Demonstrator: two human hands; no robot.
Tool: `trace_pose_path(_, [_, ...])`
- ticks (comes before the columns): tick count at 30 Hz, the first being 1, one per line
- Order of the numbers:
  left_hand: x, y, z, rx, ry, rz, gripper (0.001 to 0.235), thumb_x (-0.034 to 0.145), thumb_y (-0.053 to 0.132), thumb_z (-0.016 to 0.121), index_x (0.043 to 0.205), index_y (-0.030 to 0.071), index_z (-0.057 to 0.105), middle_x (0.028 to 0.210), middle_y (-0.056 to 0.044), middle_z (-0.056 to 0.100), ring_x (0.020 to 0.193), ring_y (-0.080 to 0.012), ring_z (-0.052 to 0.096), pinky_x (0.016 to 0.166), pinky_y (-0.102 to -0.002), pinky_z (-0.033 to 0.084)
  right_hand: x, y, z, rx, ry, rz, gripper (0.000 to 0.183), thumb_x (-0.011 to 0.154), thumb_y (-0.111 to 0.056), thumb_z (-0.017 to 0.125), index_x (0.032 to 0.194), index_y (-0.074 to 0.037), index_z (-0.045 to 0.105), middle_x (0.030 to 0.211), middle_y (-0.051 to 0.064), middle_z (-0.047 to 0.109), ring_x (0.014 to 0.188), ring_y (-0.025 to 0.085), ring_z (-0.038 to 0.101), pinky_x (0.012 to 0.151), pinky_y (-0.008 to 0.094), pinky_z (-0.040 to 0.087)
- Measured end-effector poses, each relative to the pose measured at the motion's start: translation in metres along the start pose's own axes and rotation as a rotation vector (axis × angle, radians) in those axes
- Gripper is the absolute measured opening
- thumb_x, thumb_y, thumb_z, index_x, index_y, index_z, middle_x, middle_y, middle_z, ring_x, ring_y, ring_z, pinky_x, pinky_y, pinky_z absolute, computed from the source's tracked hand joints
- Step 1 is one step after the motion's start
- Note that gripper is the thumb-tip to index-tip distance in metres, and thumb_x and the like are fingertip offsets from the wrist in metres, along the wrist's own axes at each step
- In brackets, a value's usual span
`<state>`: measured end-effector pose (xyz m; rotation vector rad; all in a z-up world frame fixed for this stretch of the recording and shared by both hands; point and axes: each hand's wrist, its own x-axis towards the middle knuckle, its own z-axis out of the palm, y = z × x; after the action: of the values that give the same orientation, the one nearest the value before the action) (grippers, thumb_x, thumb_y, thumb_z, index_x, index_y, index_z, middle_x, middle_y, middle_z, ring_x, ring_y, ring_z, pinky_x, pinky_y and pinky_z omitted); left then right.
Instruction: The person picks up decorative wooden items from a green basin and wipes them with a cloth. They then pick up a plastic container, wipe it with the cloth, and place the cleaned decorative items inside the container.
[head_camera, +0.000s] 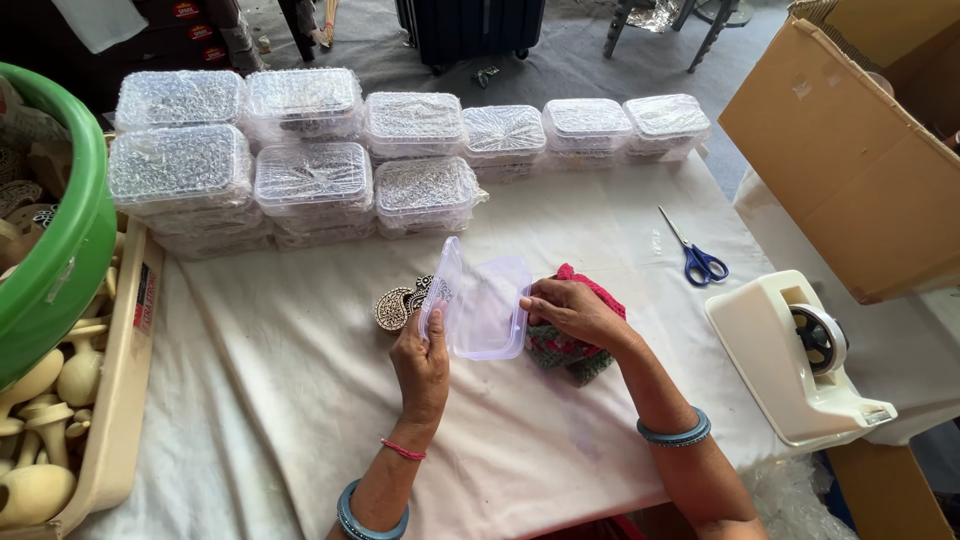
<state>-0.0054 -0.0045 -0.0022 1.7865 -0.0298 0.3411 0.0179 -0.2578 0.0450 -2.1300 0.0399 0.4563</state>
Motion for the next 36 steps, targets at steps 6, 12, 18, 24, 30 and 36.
trace_pose_path(6, [0.002, 0.023, -0.012, -0.019, 0.135, 0.339, 0.025, 0.106, 0.012, 0.057, 0.125, -0.003, 0.065, 0.124, -0.017, 0.072, 0.112, -0.0292, 0.072, 0.095, -0.037, 0.058, -0.026, -0.023, 0.004, -0.435, 0.267, -0.354, 0.046, 0.093, -0.046, 0.07, 0.121, -0.01, 0.071, 0.114, 0.011, 0.071, 0.111, 0.024, 0.064, 0.095, 0.036, 0.05])
trace_pose_path(12, [0.001, 0.019, -0.011, -0.083, 0.101, 0.357, 0.028, 0.107, 0.013, 0.057, 0.129, -0.001, 0.066, 0.129, -0.015, 0.072, 0.12, -0.0265, 0.07, 0.1, -0.037, 0.057, -0.031, 0.0, 0.011, -0.972, 0.256, -0.051, 0.076, 0.075, -0.046, 0.085, 0.145, -0.028, 0.06, 0.165, 0.011, 0.033, 0.15, 0.047, 0.028, 0.107, 0.063, 0.039])
trace_pose_path(18, [0.0, -0.001, -0.005, -0.349, 0.02, -0.034, 0.036, 0.108, 0.026, 0.055, 0.127, 0.001, 0.07, 0.109, -0.011, 0.077, 0.098, -0.014, 0.068, 0.088, -0.028, 0.055, -0.041, 0.015, -0.008, -0.581, 0.567, -0.225, 0.048, 0.08, 0.001, 0.072, 0.126, -0.015, 0.073, 0.133, 0.009, 0.066, 0.123, 0.03, 0.062, 0.108, 0.037, 0.051])
trace_pose_path(24, [-0.003, 0.007, -0.003, -0.518, -0.074, -0.01, 0.041, 0.109, 0.031, 0.05, 0.13, -0.001, 0.067, 0.118, -0.008, 0.073, 0.108, -0.0109, 0.065, 0.096, -0.026, 0.052, -0.054, -0.032, 0.04, -0.055, 0.544, -0.713, 0.044, 0.076, 0.012, 0.066, 0.115, -0.007, 0.074, 0.121, 0.011, 0.07, 0.112, 0.024, 0.071, 0.096, 0.032, 0.056])
trace_pose_path(30, [0.003, -0.014, 0.003, -0.577, -0.115, -0.037, 0.043, 0.108, 0.034, 0.05, 0.133, 0.001, 0.063, 0.121, -0.007, 0.07, 0.111, -0.0125, 0.065, 0.096, -0.031, 0.056, -0.023, -0.038, 0.083, -0.437, 0.091, -0.763, 0.053, 0.082, -0.007, 0.074, 0.133, 0.0, 0.06, 0.142, 0.022, 0.053, 0.129, 0.037, 0.052, 0.106, 0.046, 0.045])
trace_pose_path(36, [0.003, -0.012, 0.003, -0.602, -0.138, -0.049, 0.048, 0.109, 0.038, 0.049, 0.133, 0.0, 0.064, 0.13, -0.01, 0.07, 0.118, -0.016, 0.068, 0.1, -0.033, 0.056, -0.009, -0.039, 0.076, -0.951, 0.387, -0.636, 0.044, 0.08, -0.01, 0.074, 0.123, -0.014, 0.069, 0.138, 0.017, 0.056, 0.124, 0.037, 0.055, 0.101, 0.047, 0.047])
